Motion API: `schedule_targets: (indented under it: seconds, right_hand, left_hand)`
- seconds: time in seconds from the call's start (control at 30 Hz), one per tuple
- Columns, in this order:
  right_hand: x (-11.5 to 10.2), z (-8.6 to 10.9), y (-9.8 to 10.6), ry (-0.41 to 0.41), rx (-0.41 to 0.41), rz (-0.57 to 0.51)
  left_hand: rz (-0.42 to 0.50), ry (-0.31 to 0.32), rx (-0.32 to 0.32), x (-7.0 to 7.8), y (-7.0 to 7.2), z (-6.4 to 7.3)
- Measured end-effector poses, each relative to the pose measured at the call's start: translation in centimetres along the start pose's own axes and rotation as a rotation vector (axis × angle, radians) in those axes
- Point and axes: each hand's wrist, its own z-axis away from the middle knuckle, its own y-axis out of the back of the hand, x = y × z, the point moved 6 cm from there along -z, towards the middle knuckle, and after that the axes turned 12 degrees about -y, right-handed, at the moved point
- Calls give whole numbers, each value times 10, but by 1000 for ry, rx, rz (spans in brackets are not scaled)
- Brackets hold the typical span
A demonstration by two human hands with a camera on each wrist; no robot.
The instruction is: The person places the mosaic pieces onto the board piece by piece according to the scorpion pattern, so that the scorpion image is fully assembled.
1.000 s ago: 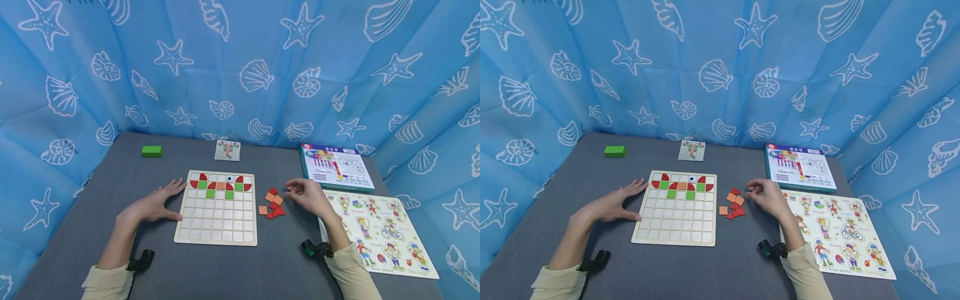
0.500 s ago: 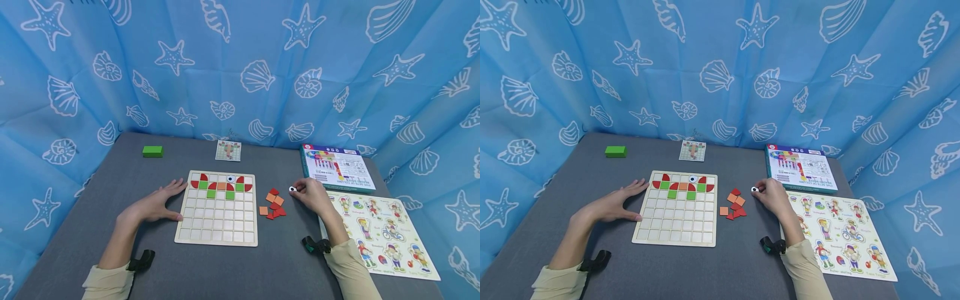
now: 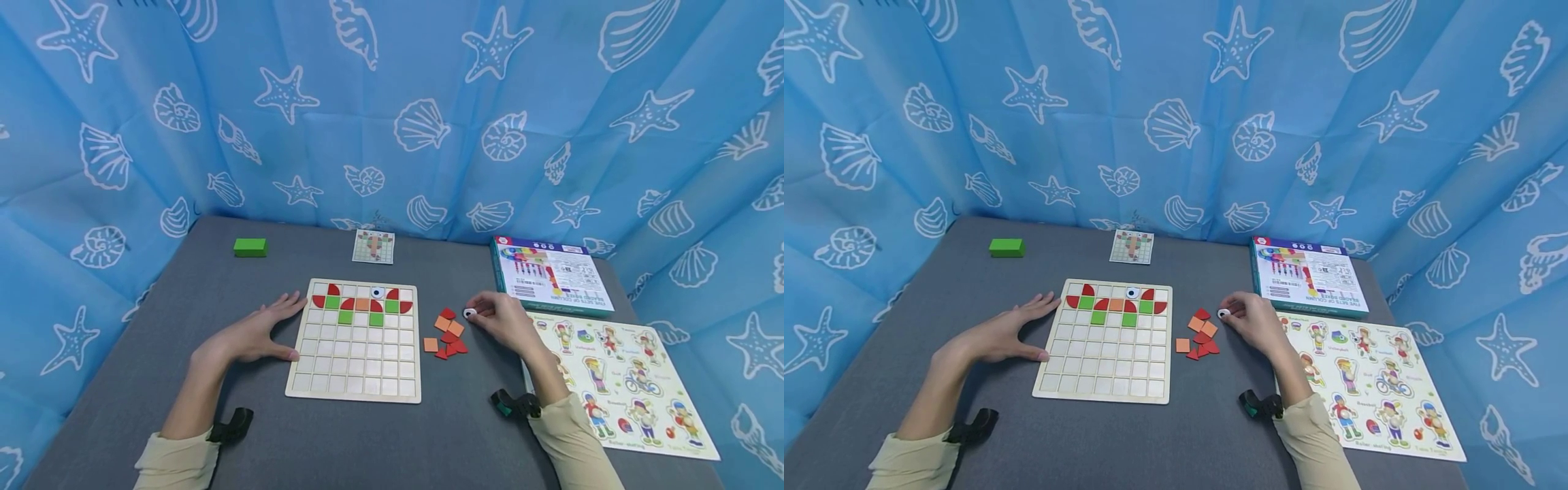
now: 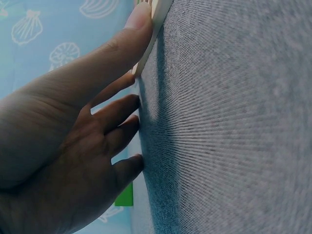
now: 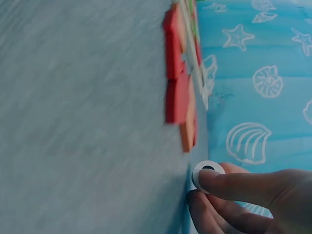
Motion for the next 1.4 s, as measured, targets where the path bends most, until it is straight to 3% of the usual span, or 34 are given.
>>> schedule_targets:
  seconds: [0.17,0.47,0.9,1.17,1.4]
  right_hand:
    - [-20,-6,-6,21,-42,-66]
    - [-76,-25,-28,68,-118,-180]
    - [-141,-65,-78,184,-252,-155]
    - [-171,-82,-109,303,-218,-105]
    - [-180,-88,-128,311,-217,-22]
  left_hand:
    - [-1,9,3,-1,0,0]
    - [4,-4,-1,-3,0,-2]
    - [8,-25,0,1,2,-2]
    - [10,-28,6,-2,1,-1]
    - [-2,-24,5,-4,-1,-3]
